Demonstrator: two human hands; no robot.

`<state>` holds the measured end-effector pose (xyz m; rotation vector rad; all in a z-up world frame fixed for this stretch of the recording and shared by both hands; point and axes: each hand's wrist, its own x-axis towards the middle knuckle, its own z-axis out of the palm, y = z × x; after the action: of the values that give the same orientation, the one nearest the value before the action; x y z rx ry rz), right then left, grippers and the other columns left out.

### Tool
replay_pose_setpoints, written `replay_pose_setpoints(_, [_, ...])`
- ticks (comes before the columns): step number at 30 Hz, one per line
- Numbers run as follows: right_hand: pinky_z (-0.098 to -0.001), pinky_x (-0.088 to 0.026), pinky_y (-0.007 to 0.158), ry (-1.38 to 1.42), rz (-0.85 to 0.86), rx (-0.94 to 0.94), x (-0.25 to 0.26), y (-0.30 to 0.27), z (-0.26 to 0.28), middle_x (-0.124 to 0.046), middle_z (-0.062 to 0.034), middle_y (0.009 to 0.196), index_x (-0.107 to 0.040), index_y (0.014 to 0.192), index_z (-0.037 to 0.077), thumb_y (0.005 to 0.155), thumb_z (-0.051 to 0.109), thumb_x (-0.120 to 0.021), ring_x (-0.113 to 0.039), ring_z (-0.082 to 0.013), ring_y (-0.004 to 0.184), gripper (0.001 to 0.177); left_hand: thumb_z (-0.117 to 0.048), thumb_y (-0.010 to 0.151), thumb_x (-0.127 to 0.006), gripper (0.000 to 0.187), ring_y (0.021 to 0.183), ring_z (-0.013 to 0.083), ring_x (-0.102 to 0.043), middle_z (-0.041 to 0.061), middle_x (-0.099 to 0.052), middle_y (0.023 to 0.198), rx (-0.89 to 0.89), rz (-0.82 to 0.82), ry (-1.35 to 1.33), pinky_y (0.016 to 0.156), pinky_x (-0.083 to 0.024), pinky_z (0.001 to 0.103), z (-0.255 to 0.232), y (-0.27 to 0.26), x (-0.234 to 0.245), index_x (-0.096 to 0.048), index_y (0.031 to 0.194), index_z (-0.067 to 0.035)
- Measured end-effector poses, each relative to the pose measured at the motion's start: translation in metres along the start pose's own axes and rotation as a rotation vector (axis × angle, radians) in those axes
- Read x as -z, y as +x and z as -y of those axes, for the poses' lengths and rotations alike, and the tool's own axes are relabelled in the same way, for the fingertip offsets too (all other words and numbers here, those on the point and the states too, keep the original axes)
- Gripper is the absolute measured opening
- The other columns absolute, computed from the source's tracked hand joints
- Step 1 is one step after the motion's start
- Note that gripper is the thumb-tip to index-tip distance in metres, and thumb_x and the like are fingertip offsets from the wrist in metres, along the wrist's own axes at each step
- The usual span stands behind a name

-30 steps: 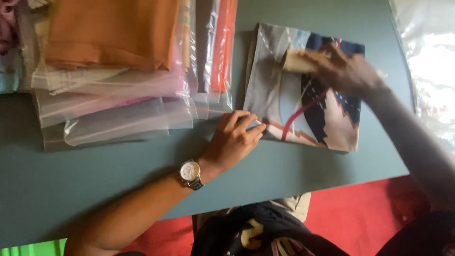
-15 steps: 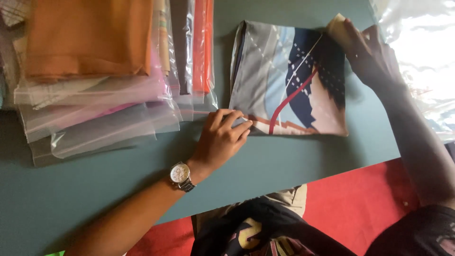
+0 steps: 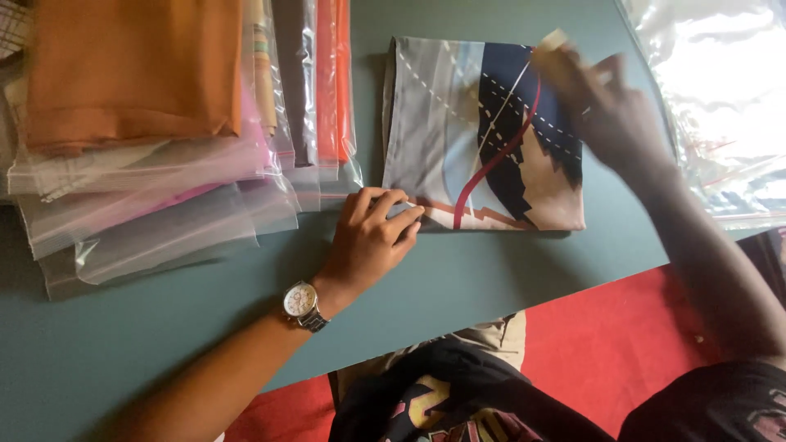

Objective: The person folds a patterned cloth on a table, smooths it with a rolling pin, and places it into a clear plastic bag. The person then seals the bag and sets it aside.

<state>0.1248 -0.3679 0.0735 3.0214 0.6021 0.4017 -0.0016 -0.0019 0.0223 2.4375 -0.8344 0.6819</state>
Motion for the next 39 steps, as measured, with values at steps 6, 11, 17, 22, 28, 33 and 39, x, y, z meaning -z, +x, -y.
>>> replay_pose_setpoints(6, [-0.0506,-0.042,0.031,-0.099,0.058,-0.037,-0.029,0.001,-0.032,-0.052,-0.0282,0.107,-0.031,0.165,0.016,0.111,0.01,-0.058,-0.057,-0.0462,0.043,0.061,-0.012,0.088,-0.081,0.016,0.091,0.0248,-0.058,0.003,-0.067,0.105,-0.021,0.015,-0.017,0.078,-0.052,0.039,-0.002,0.001,0.004,-0.078,0.103,-0.015])
replay_pose_setpoints(11, [-0.0486,-0.041,0.032,-0.087,-0.031,0.021,-0.031,-0.039,0.018,-0.051,-0.0336,0.129,-0.026,0.165,0.014,0.105,0.017,-0.061,-0.054,-0.0459,0.043,0.07,-0.013,0.088,-0.08,0.018,0.094,0.0259,-0.056,0.003,-0.065,0.107,-0.021,0.044,-0.025,0.08,-0.049,0.039,0.0,0.002,0.006,-0.077,0.106,-0.015])
replay_pose_setpoints(17, [-0.0377,-0.051,0.042,-0.585,-0.161,0.116,-0.092,-0.111,-0.007,-0.055,-0.0165,0.106,-0.06,0.149,0.019,0.102,0.026,-0.061,-0.064,-0.0312,0.052,0.047,-0.022,0.087,-0.079,0.013,0.096,0.0222,-0.061,0.001,-0.066,0.101,-0.007,0.024,0.008,0.077,-0.049,0.033,0.005,-0.002,-0.003,-0.079,0.101,-0.022])
replay_pose_setpoints(22, [-0.0569,-0.043,0.044,0.121,0.071,-0.311,0.028,-0.111,0.086,-0.041,-0.0245,0.11,-0.03,0.165,0.016,0.102,-0.003,-0.054,-0.053,-0.0514,0.065,0.07,-0.012,0.088,-0.08,0.018,0.093,0.027,-0.055,0.001,-0.067,0.106,0.0,0.024,-0.025,0.076,-0.051,0.04,-0.001,0.005,0.005,-0.079,0.105,-0.016])
replay_pose_setpoints(28, [-0.0391,-0.052,0.034,-0.254,0.074,-0.067,-0.008,-0.15,0.058,-0.048,-0.01,0.139,-0.032,0.166,0.022,0.087,-0.014,-0.052,-0.053,-0.0376,0.101,0.089,-0.01,0.086,-0.082,0.018,0.093,0.0259,-0.055,0.0,-0.068,0.105,-0.002,0.012,-0.024,0.078,-0.05,0.038,-0.002,0.002,0.003,-0.08,0.102,-0.016])
replay_pose_setpoints(33, [-0.0623,-0.044,0.044,0.165,0.011,-0.427,0.037,-0.131,0.041,-0.041,-0.0263,0.107,-0.036,0.16,0.017,0.106,-0.001,-0.069,-0.047,-0.0548,0.056,0.066,-0.013,0.086,-0.083,0.019,0.094,0.0256,-0.055,-0.001,-0.067,0.106,0.01,0.023,-0.025,0.075,-0.049,0.039,0.002,0.002,0.002,-0.079,0.105,-0.018])
replay_pose_setpoints(39, [-0.0638,-0.046,0.049,0.073,-0.133,-0.361,0.0,-0.119,-0.021,-0.045,-0.025,0.114,-0.04,0.161,0.02,0.105,0.0,-0.071,-0.053,-0.0589,0.05,0.067,-0.01,0.09,-0.078,0.017,0.095,0.024,-0.06,0.003,-0.07,0.103,-0.074,0.004,-0.096,0.083,-0.051,0.039,0.002,0.002,0.012,-0.079,0.107,-0.012])
